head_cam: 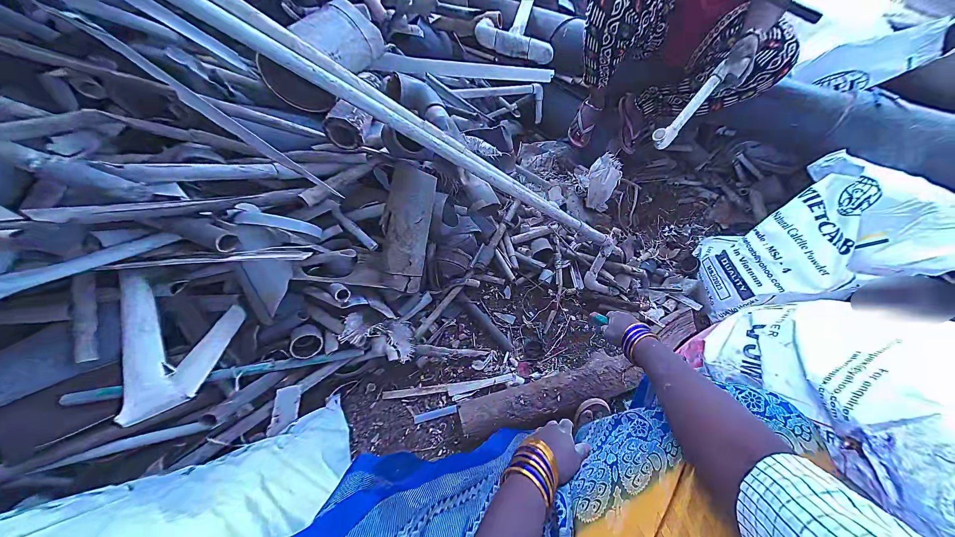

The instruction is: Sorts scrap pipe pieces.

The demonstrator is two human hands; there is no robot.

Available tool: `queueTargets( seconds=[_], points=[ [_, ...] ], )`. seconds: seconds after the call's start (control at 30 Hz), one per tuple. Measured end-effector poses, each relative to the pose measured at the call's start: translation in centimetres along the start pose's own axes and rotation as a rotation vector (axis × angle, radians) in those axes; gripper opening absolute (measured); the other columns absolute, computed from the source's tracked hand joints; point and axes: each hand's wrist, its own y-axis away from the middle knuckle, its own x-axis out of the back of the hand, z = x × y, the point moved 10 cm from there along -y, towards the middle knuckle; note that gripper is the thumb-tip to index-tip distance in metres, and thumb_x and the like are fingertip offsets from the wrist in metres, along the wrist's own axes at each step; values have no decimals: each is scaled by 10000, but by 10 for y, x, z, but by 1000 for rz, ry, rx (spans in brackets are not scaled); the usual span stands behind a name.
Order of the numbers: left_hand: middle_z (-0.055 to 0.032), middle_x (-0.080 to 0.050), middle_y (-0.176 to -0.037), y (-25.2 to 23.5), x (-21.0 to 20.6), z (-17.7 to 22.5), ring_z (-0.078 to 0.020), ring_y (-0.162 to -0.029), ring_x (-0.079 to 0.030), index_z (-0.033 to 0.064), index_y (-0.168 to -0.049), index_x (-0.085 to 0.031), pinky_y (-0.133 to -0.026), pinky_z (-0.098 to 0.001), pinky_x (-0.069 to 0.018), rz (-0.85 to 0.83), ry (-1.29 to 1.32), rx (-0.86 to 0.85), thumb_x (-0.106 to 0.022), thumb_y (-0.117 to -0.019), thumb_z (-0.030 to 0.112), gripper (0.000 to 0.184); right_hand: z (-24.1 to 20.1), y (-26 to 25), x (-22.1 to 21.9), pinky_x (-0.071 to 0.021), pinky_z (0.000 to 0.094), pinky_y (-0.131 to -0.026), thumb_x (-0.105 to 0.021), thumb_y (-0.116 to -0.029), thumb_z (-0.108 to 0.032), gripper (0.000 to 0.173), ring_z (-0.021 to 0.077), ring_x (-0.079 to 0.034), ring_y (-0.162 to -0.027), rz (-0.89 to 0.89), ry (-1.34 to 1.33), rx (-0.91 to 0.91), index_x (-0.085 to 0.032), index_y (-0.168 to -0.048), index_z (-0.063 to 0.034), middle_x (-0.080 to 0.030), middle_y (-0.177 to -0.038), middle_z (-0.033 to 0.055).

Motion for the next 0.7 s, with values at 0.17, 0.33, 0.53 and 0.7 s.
queueTargets(
  seconds=[0.17, 0.33, 0.53, 0.7],
  points=[
    [-219, -453, -1556, -11, 2, -1, -357, -1439, -463, 59, -1575, -365, -1170, -564, -371, -21, 32, -2, -414, -1094, 476, 639, 6, -37, 2, -451, 546, -1091, -456, -1087, -218, 422, 375, -564, -1340, 88, -86, -43, -481, -1447, 0, -578, -1412, 252],
    [-222, -463, -1548, -16, 4, -7, -354, -1436, -468, 57, -1571, -371, -1171, -559, -371, -22, 66, 13, -423, -1092, 472, 635, -9, -69, -18, -427, 529, -1118, -439, -1100, -219, 432, 367, -542, -1366, 22, -97, 14, -464, -1455, 26, -555, -1438, 263],
    [-226, -468, -1542, -25, 8, 0, -362, -1431, -471, 53, -1561, -388, -1172, -559, -373, -18, 48, 3, -439, -1087, 483, 642, -44, -38, -33, -407, 601, -1097, -509, -1062, -163, 404, 426, -524, -1358, -179, 186, 189, -544, -1360, 107, -547, -1422, 308],
    [-218, -450, -1560, -29, 13, 1, -356, -1441, -461, 55, -1570, -373, -1178, -553, -367, -28, 25, 8, -429, -1089, 479, 643, -58, 3, -40, -421, 673, -1016, -535, -1067, -303, 432, 459, -580, -1258, -344, 431, 348, -637, -1262, 68, -615, -1307, 313]
  ],
)
